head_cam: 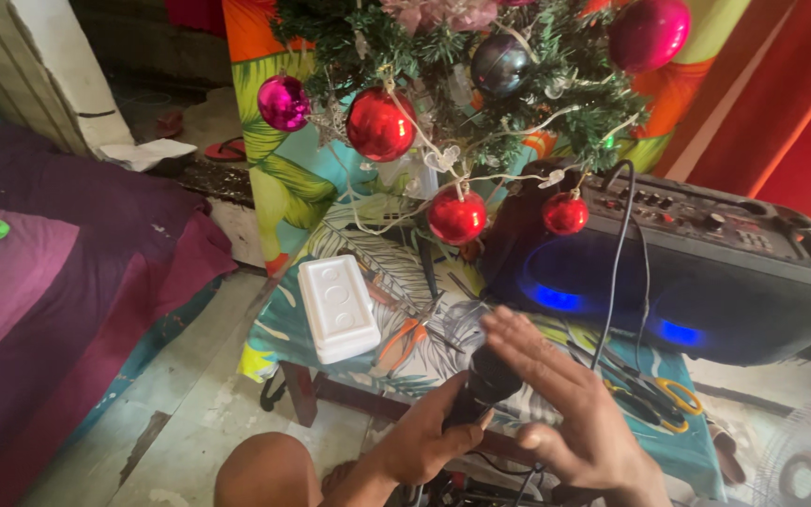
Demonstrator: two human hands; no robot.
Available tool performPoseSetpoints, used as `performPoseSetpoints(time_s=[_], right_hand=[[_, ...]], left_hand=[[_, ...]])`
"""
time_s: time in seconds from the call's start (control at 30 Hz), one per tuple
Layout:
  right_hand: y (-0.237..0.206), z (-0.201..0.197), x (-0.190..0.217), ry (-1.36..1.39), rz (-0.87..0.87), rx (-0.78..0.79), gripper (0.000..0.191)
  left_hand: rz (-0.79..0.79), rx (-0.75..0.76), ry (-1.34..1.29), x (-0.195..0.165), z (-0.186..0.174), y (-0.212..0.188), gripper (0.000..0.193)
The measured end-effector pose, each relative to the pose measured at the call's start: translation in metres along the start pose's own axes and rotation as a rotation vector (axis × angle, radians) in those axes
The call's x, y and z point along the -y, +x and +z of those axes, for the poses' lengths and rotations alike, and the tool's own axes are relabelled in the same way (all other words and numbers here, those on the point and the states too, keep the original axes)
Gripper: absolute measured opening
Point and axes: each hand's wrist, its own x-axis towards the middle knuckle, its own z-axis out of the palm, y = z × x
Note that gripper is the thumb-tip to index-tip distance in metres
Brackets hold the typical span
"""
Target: The person sits on the floor and repairs a wired microphone, unscrewing its body and working on the connector and internal wiring by hand. They handle a cable and connector, then hold the reassembled microphone near a powered speaker, tapping and handling it.
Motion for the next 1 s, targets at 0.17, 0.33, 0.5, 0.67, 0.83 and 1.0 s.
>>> performPoseSetpoints(time_s=[0.17, 0.33, 0.5, 0.67, 0.83, 1.0], right_hand=[[0.0043, 0.0038, 0.0035, -0.003, 0.0, -0.024, 0.088], [0.0072, 0.0004, 0.007, -0.094, -0.034, 0.11, 0.087], [0.0068, 0.0009, 0.01, -0.113, -0.104, -0.015, 0.082], [0.008, -0.0005, 0.0088, -0.19, -0.14, -0.031, 0.08], [0.0075, -0.0034, 0.0089, -0.145, -0.137, -0.053, 0.08], [0.0061, -0.0043, 0.0092, -0.065, -0.053, -0.016, 0.079]], left_hand=[[-0.012, 0.012, -0.013, -0.0009, -0.0006, -0.0012, 0.033], [0.01, 0.001, 0.033, -0.0013, -0.0004, -0.0011, 0.034], [0.019, 0.0, 0.009, -0.0044, 0.0005, -0.0012, 0.035], [0.014, 0.025, -0.039, -0.003, 0.0006, -0.0008, 0.036], [0.041, 0.016, 0.002, 0.0033, -0.0008, -0.0023, 0.034], [0.004, 0.027, -0.041, 0.0042, 0.0007, -0.0006, 0.035]])
